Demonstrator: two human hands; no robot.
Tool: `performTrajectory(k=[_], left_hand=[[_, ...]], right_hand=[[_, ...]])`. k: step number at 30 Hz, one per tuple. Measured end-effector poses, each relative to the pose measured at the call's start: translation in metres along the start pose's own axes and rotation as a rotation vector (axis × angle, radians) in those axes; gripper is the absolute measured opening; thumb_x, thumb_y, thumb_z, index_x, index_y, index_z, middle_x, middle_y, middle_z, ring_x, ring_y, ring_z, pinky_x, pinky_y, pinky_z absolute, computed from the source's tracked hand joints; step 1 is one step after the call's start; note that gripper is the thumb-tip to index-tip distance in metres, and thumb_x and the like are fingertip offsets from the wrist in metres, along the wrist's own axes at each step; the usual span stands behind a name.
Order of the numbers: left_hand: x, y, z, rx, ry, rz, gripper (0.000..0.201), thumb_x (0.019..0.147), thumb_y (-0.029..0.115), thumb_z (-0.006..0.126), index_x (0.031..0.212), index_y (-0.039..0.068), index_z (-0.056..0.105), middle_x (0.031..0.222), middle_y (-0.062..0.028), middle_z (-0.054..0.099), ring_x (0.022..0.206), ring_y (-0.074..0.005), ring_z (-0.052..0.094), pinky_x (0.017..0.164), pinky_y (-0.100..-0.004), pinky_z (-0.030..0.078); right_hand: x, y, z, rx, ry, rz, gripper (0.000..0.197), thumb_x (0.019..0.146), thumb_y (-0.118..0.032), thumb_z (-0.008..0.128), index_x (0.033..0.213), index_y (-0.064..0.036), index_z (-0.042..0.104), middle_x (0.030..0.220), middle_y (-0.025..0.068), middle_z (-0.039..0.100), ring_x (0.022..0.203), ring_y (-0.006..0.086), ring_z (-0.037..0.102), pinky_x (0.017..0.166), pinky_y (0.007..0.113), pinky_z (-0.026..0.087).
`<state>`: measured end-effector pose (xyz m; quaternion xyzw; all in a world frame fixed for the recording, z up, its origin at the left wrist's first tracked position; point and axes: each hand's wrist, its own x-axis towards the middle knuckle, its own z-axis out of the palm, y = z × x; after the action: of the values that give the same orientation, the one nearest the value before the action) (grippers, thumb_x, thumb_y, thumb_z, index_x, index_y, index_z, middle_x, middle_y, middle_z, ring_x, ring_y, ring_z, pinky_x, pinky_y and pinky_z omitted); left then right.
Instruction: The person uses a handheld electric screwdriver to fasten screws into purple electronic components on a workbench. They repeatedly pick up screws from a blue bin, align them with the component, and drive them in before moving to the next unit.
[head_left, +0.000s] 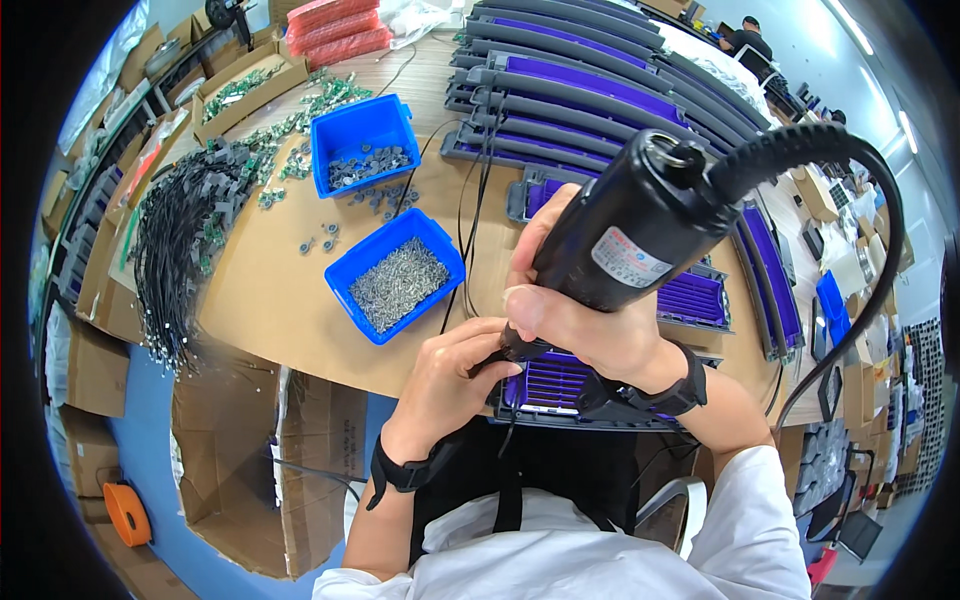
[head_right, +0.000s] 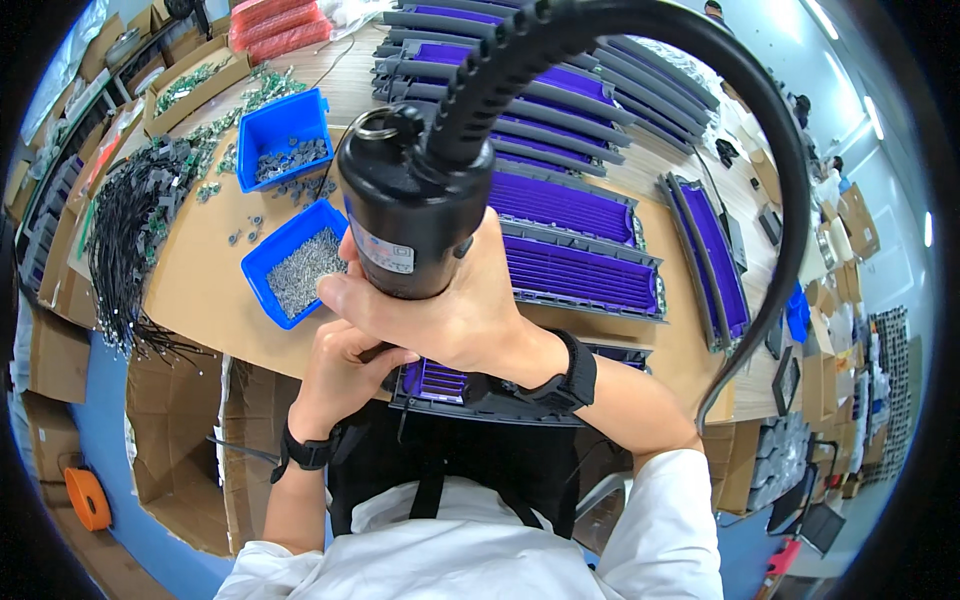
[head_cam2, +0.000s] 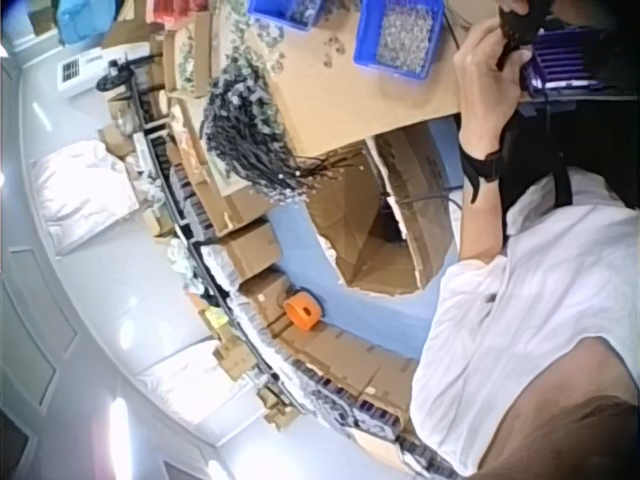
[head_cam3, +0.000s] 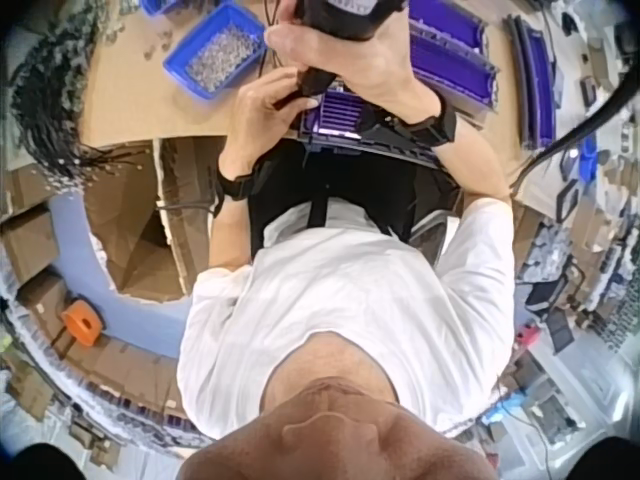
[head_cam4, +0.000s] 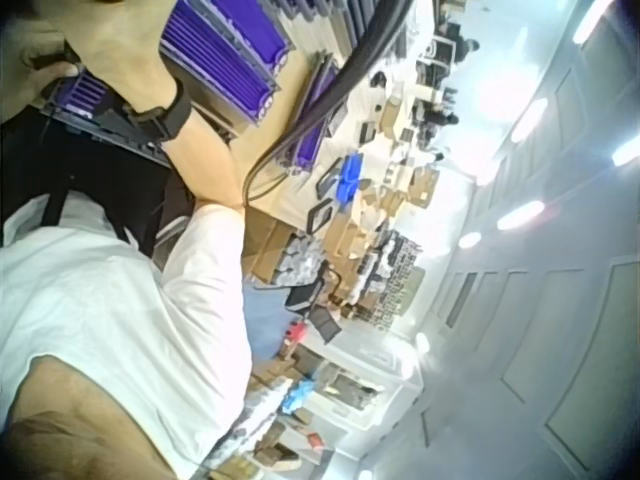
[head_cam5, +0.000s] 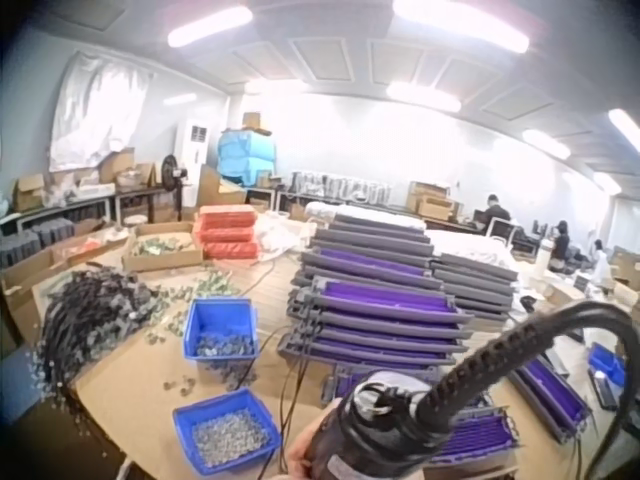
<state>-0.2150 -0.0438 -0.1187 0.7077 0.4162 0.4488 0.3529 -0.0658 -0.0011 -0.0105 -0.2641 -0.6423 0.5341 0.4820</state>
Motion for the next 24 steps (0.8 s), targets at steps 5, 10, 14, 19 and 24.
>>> performTrajectory(k=[5, 10, 14, 19, 24], left_hand=[[-0.001, 0.000, 0.001, 0.016, 0.005, -0.012, 0.026, 0.073, -0.002, 0.076, 0.097, -0.003, 0.067, 0.104, -0.0119, 0.069, 0.087, -0.0297, 0.066, 0.073, -0.0356, 0.052], [0.003, 0.007, -0.001, 0.029, -0.018, -0.001, 0.028, 0.074, -0.003, 0.075, 0.101, -0.003, 0.068, 0.108, -0.0122, 0.069, 0.089, -0.0278, 0.067, 0.073, -0.0327, 0.053], [0.002, 0.000, 0.003, -0.071, 0.016, 0.014, 0.031, 0.075, -0.003, 0.074, 0.106, -0.002, 0.069, 0.112, -0.0114, 0.069, 0.091, -0.0251, 0.068, 0.073, -0.0301, 0.054], [-0.001, 0.000, 0.001, -0.052, 0.015, -0.016, 0.033, 0.074, -0.006, 0.075, 0.106, -0.002, 0.069, 0.111, -0.0109, 0.069, 0.091, -0.0223, 0.068, 0.074, -0.0291, 0.054], [0.003, -0.002, 0.004, -0.057, 0.032, 0.031, 0.034, 0.071, -0.005, 0.076, 0.104, 0.000, 0.070, 0.109, -0.0106, 0.070, 0.088, -0.0278, 0.068, 0.073, -0.0316, 0.054]], right_hand=[[0.000, 0.001, 0.000, -0.031, -0.016, -0.058, 0.027, 0.074, -0.002, 0.074, 0.091, 0.0004, 0.053, 0.075, 0.0080, 0.058, 0.059, 0.0126, 0.059, 0.054, 0.025, 0.049], [-0.001, -0.011, -0.005, 0.013, 0.021, -0.142, 0.032, 0.076, -0.001, 0.071, 0.101, 0.0035, 0.051, 0.069, 0.0078, 0.059, 0.057, 0.0130, 0.058, 0.054, 0.026, 0.047], [0.002, -0.046, -0.010, -0.122, 0.173, -0.112, 0.034, 0.077, -0.006, 0.072, 0.104, 0.0046, 0.054, 0.065, 0.0064, 0.058, 0.055, 0.0123, 0.056, 0.053, 0.026, 0.047], [0.005, -0.034, -0.038, -0.794, -0.119, 0.267, 0.040, 0.068, -0.021, 0.083, 0.096, 0.0004, 0.064, 0.076, 0.0069, 0.066, 0.068, 0.0130, 0.062, 0.063, 0.030, 0.048], [-0.007, 0.001, -0.051, -0.994, -0.343, 0.391, 0.046, 0.068, -0.021, 0.079, 0.098, 0.0063, 0.058, 0.084, 0.0270, 0.065, 0.083, 0.0432, 0.065, 0.070, 0.042, 0.050]])
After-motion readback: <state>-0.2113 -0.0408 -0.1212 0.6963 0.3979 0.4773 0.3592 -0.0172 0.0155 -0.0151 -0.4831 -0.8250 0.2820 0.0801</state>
